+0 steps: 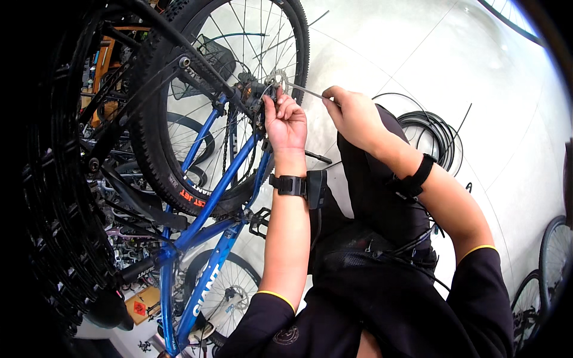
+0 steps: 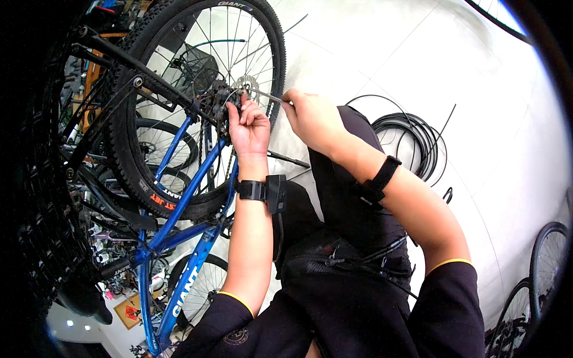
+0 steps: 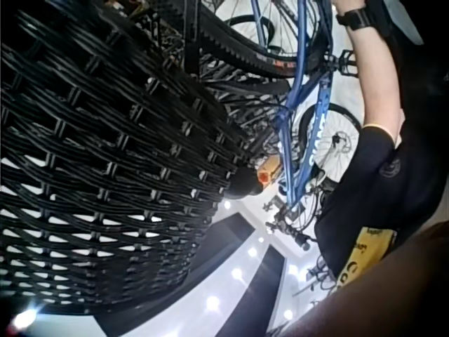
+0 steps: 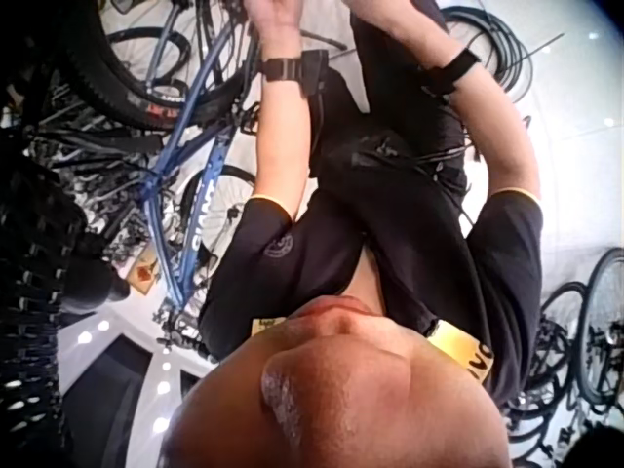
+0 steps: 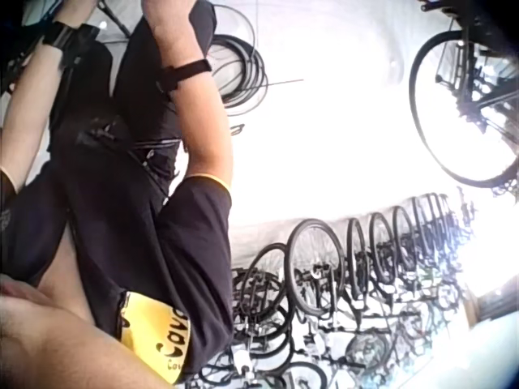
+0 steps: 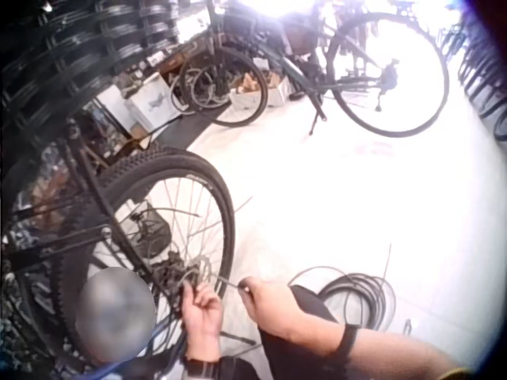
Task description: The person sits on the floor of a bicycle shop and works on the rear derailleur of a blue Giant bicycle. They use pliers to cut a cable, thread the cable through the frame and derailleur, and use an Allen key to tighten the cable anchor bolt.
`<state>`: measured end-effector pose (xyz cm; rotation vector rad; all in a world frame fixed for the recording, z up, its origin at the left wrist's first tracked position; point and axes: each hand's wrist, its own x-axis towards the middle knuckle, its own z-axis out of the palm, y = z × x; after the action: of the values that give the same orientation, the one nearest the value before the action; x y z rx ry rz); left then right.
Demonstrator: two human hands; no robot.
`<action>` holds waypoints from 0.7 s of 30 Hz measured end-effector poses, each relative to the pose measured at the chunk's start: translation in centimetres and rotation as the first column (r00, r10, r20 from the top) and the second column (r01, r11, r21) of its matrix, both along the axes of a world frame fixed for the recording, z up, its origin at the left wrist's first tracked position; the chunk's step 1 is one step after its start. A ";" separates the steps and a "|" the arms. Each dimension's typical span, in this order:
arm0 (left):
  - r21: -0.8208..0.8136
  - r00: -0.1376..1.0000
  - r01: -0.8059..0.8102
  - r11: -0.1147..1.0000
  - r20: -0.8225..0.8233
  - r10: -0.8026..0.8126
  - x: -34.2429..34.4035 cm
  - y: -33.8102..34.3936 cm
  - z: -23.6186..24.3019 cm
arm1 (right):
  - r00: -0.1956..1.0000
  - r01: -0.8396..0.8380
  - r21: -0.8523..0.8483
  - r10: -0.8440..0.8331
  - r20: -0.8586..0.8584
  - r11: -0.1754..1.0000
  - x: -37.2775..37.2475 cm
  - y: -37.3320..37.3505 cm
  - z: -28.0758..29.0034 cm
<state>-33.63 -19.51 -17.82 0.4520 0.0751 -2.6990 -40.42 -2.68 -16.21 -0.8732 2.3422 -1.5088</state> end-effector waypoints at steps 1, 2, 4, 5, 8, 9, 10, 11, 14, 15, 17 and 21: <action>-0.017 1.000 0.000 1.000 0.009 0.000 -0.1 0.1 -0.1 | 0.999 0.009 -0.028 -0.010 -0.040 1.000 0.1 -0.1 0.1; -0.007 1.000 -0.001 1.000 0.010 0.001 -0.1 0.1 0.0 | 0.997 0.018 -0.057 -0.023 -0.075 0.998 0.3 -0.2 0.1; 0.012 1.000 -0.004 1.000 0.011 0.004 -0.1 0.1 0.0 | 0.992 0.033 -0.086 -0.043 -0.123 0.996 0.5 -0.6 0.0; 0.010 1.000 -0.005 1.000 0.015 0.005 -0.2 0.1 0.1 | 0.988 0.031 -0.085 -0.043 -0.145 0.996 0.5 -0.8 0.1; 0.006 1.000 -0.008 1.000 0.022 0.007 -0.1 0.2 0.1 | 0.973 0.052 -0.100 -0.073 -0.220 0.994 0.6 -1.1 0.0; 0.006 1.000 -0.007 1.000 0.023 0.007 -0.1 0.2 0.2 | 0.965 0.063 -0.109 -0.088 -0.246 0.992 0.6 -1.1 -0.1; 0.006 1.000 -0.007 1.000 0.023 0.006 -0.1 0.2 0.1 | 0.963 0.058 -0.105 -0.083 -0.257 0.993 0.6 -1.1 -0.1; 0.007 1.000 -0.006 1.000 0.017 0.006 -0.1 0.2 0.1 | 0.960 0.051 -0.101 -0.077 -0.269 0.994 0.7 -1.0 -0.1; 0.004 1.000 0.000 1.000 -0.008 0.000 -0.1 0.1 -0.1 | 0.938 0.034 -0.103 -0.067 -0.339 0.994 0.7 -0.9 -0.1; 0.000 1.000 0.004 1.000 -0.018 -0.004 0.0 0.0 -0.2 | 0.928 0.029 -0.106 -0.067 -0.368 0.994 0.6 -0.9 -0.1; -0.009 1.000 0.006 1.000 -0.024 -0.006 0.0 0.0 -0.3 | 0.862 -0.011 0.007 0.013 -0.506 1.000 0.4 -0.6 -0.5; -0.039 1.000 0.004 0.999 0.002 -0.004 -0.1 0.2 -0.2 | 0.676 0.017 0.070 0.040 -0.736 0.997 0.8 -0.3 -0.3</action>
<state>-33.70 -19.34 -18.00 0.4438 0.0215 -2.6989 -39.66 -3.02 -16.46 -1.7442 2.8712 -1.1671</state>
